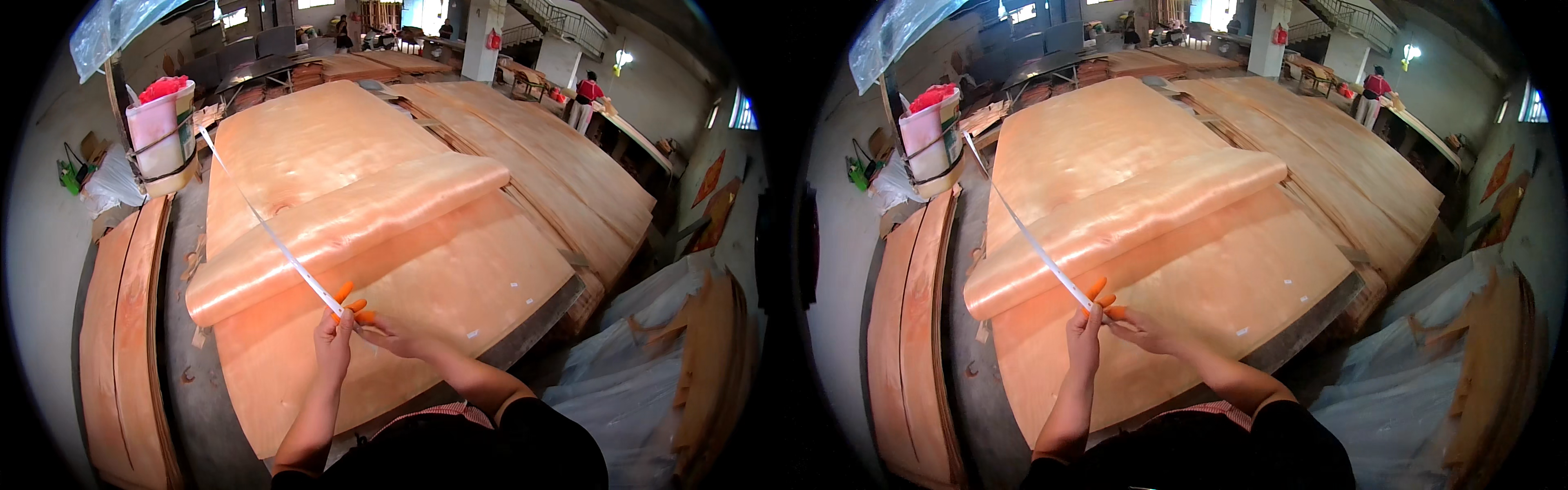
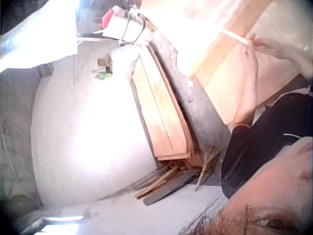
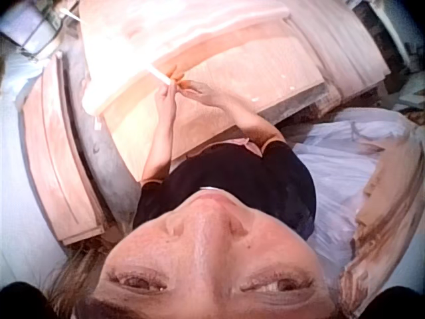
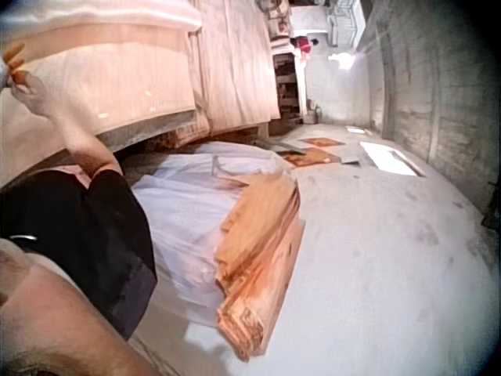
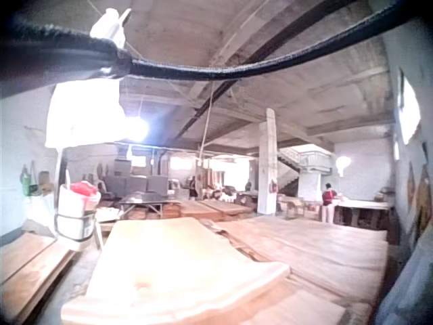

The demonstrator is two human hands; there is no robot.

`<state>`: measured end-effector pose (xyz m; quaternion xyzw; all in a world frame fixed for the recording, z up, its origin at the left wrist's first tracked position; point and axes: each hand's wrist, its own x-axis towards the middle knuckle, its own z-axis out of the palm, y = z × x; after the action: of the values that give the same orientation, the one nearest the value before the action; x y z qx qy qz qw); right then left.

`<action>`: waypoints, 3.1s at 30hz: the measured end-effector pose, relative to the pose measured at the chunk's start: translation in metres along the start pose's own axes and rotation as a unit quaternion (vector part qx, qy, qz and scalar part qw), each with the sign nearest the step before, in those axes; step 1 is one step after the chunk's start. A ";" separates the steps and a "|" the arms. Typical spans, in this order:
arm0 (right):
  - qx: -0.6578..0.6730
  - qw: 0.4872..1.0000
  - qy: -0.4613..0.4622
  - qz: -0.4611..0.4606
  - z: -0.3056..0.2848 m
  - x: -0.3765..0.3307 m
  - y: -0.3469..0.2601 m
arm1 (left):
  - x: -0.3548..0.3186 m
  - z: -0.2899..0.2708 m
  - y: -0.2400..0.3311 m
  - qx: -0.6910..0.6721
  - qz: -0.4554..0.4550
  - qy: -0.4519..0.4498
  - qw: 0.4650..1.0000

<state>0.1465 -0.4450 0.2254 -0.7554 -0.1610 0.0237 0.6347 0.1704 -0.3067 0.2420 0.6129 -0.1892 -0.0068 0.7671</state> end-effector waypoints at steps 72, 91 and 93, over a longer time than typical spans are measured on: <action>-0.266 0.924 -0.047 0.272 -0.020 -0.019 0.252 | -0.092 0.014 -0.226 0.625 -0.011 -0.151 0.766; -0.332 0.906 -0.042 0.260 -0.131 -0.006 0.193 | -0.088 0.009 -0.235 0.683 0.006 -0.148 0.715; -0.165 0.946 0.005 0.278 -0.156 -0.025 0.159 | -0.086 0.011 -0.241 0.673 -0.013 -0.171 0.719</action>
<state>0.1941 -0.6224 0.0980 -0.8644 0.0566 0.1690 0.4703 0.1402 -0.3555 -0.0074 0.9585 -0.2641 0.0079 0.1070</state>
